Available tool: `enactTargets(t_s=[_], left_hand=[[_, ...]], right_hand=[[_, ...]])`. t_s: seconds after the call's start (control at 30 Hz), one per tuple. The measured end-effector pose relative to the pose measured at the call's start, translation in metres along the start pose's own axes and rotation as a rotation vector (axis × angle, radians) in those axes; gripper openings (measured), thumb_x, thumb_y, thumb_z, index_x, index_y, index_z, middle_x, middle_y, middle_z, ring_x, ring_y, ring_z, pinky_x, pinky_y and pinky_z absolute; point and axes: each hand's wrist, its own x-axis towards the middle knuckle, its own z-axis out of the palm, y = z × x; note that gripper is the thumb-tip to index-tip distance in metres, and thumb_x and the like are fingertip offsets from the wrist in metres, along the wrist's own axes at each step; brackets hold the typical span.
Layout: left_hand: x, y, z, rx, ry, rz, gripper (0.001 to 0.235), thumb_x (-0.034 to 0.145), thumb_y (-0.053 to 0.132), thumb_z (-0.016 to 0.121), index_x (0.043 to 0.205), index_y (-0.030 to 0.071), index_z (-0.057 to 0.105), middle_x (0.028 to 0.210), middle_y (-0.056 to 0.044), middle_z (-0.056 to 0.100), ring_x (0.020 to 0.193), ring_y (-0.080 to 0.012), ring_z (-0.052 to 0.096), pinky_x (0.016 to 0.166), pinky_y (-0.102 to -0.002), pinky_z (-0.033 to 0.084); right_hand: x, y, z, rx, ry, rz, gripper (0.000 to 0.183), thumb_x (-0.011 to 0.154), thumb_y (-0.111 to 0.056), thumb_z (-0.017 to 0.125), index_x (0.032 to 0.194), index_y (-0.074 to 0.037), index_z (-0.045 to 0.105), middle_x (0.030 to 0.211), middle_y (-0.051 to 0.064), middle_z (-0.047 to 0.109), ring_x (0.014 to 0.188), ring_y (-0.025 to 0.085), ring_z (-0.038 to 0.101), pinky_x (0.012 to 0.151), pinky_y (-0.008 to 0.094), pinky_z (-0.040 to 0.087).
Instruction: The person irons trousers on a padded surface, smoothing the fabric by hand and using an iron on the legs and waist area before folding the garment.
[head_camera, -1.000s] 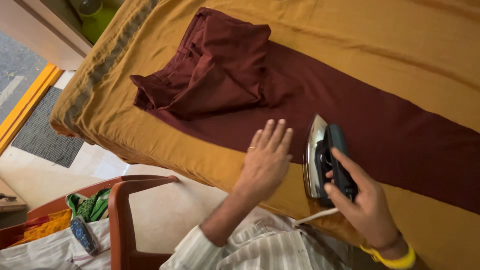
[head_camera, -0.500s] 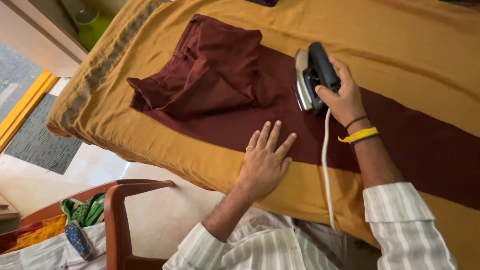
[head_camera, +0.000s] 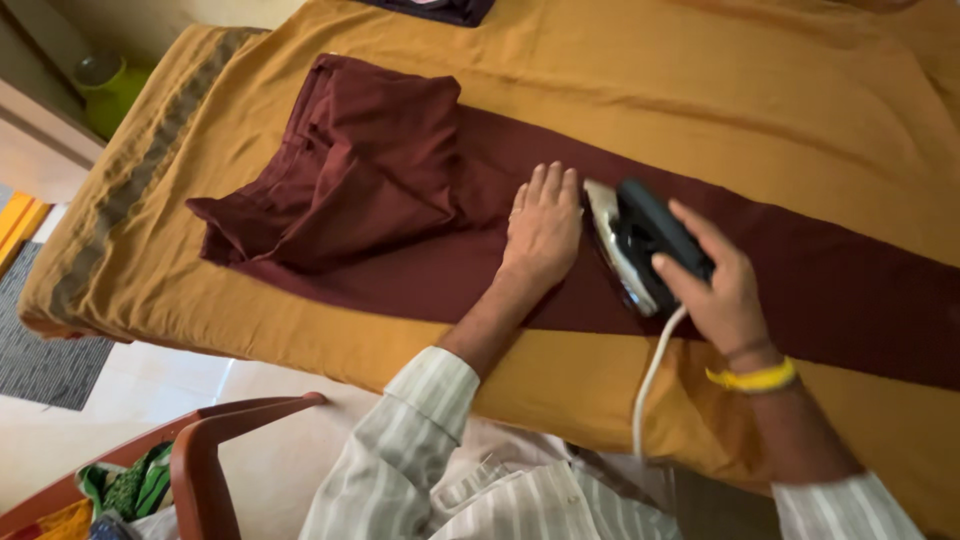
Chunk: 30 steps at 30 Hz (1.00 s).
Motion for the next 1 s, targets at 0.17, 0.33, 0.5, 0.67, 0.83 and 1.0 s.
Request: enactTargets(t_s=[0.17, 0.33, 0.5, 0.67, 0.83, 1.0], left_hand=[[-0.008, -0.001, -0.001, 0.016, -0.056, 0.048, 0.061, 0.095, 0.036, 0.058, 0.141, -0.003, 0.052, 0.153, -0.025, 0.044, 0.145, -0.0393, 0.032, 0.119, -0.051, 0.023], [-0.009, 0.004, -0.009, 0.042, -0.160, 0.301, 0.051, 0.098, 0.032, 0.056, 0.138, 0.001, 0.058, 0.154, -0.017, 0.048, 0.150, -0.0327, 0.035, 0.126, -0.050, 0.024], [-0.012, -0.003, 0.009, -0.034, -0.171, 0.231, 0.048, 0.098, 0.021, 0.054, 0.142, 0.003, 0.059, 0.158, -0.012, 0.049, 0.150, -0.0283, 0.041, 0.127, -0.043, 0.032], [0.001, -0.001, 0.017, 0.100, -0.281, 0.200, 0.061, 0.099, 0.035, 0.051, 0.150, 0.002, 0.045, 0.161, -0.014, 0.038, 0.150, -0.0318, 0.033, 0.123, -0.049, 0.027], [0.023, 0.023, 0.002, 0.162, -0.582, 0.069, 0.083, 0.101, 0.058, 0.044, 0.160, 0.005, 0.021, 0.169, -0.015, 0.014, 0.156, -0.0366, 0.011, 0.123, -0.059, 0.015], [0.043, 0.049, -0.014, 0.148, -0.879, -0.127, 0.070, 0.100, 0.061, 0.041, 0.161, 0.044, 0.012, 0.172, -0.015, -0.009, 0.156, -0.0453, -0.009, 0.118, -0.071, 0.006]], right_hand=[[0.081, 0.049, 0.003, -0.040, 0.099, -0.057, 0.057, 0.092, -0.010, 0.074, 0.145, 0.002, 0.059, 0.138, 0.016, 0.067, 0.124, 0.020, 0.065, 0.106, 0.031, 0.050], [0.101, 0.061, 0.004, 0.033, 0.114, -0.097, 0.061, 0.090, -0.009, 0.076, 0.147, 0.002, 0.056, 0.141, 0.016, 0.064, 0.127, 0.021, 0.063, 0.107, 0.032, 0.048], [0.026, 0.028, -0.021, -0.014, 0.029, 0.078, 0.061, 0.091, -0.012, 0.075, 0.147, -0.002, 0.056, 0.133, 0.012, 0.068, 0.116, 0.015, 0.064, 0.100, 0.029, 0.051], [-0.040, 0.006, -0.041, -0.039, 0.041, 0.132, 0.060, 0.089, -0.011, 0.074, 0.147, -0.004, 0.057, 0.134, 0.010, 0.067, 0.112, 0.014, 0.062, 0.094, 0.029, 0.051], [-0.011, 0.047, -0.053, -0.076, 0.100, 0.084, 0.058, 0.093, -0.009, 0.073, 0.148, -0.001, 0.057, 0.137, 0.011, 0.067, 0.116, 0.014, 0.061, 0.098, 0.029, 0.050], [0.052, 0.078, -0.054, -0.008, 0.191, 0.006, 0.060, 0.093, -0.009, 0.074, 0.149, 0.002, 0.056, 0.140, 0.014, 0.065, 0.125, 0.017, 0.062, 0.107, 0.031, 0.049]])
